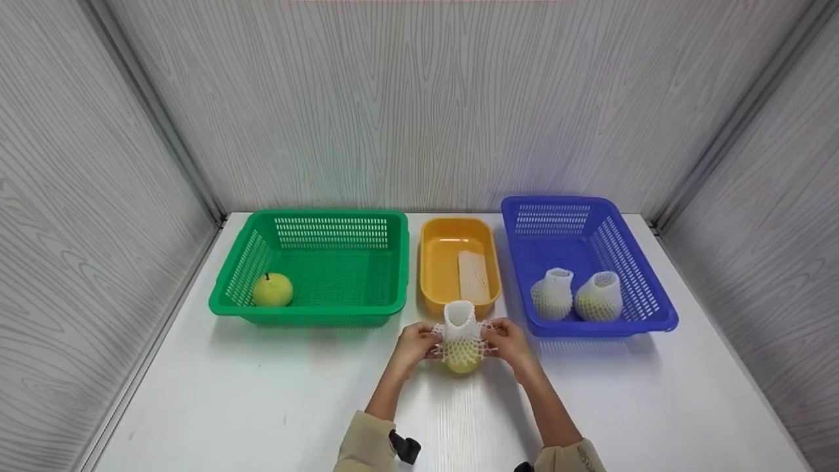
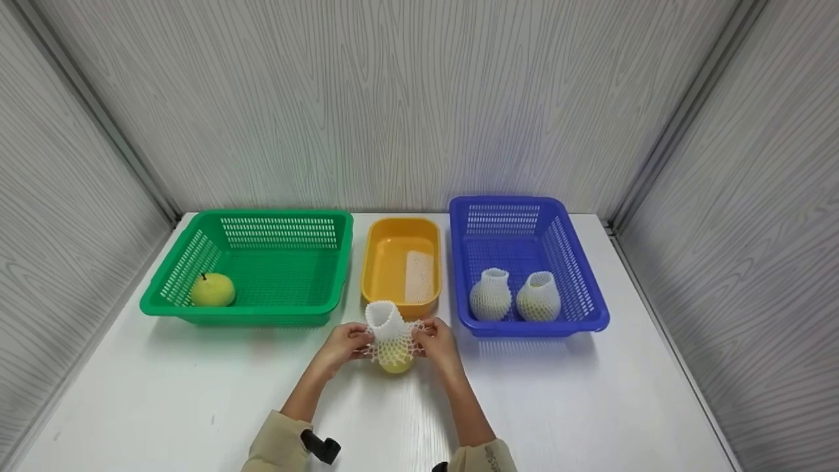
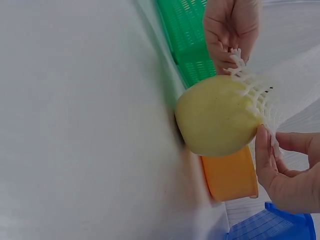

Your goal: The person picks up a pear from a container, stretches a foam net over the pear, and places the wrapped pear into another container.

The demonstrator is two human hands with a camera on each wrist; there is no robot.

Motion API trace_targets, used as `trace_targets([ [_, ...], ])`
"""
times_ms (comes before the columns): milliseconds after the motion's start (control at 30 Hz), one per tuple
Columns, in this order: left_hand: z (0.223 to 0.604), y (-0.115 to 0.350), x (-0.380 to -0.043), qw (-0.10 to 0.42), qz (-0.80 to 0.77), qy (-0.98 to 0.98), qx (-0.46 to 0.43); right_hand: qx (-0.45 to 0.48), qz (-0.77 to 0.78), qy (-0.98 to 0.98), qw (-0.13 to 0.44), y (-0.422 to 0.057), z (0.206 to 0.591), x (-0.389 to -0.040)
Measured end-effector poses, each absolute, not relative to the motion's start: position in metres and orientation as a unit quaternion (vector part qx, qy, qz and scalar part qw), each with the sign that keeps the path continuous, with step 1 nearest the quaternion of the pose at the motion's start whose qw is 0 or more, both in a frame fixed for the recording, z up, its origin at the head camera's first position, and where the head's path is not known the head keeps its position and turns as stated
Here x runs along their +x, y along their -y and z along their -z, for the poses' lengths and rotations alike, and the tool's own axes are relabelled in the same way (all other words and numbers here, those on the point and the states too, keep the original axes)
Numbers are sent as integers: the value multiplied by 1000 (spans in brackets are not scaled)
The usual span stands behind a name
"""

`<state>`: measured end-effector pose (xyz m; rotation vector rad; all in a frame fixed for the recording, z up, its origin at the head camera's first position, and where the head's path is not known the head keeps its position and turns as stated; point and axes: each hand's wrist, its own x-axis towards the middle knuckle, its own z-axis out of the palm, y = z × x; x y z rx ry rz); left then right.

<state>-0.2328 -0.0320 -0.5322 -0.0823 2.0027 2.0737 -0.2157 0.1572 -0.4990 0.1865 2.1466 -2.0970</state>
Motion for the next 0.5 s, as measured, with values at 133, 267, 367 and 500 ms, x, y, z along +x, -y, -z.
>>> trace_targets([
  [133, 538, 29, -235, 115, -665, -737, -33, 57, 668, -739, 70, -160, 510, -221],
  [267, 535, 28, -236, 84, -567, -819, -1, 55, 657, -749, 63, -163, 524, -227],
  [367, 529, 30, -235, 72, -502, -861, 49, 53, 654, -753, 58, -162, 527, -228],
  [500, 520, 31, -233, 113, -487, -856, 133, 46, 651, -756, 53, -162, 528, -228],
])
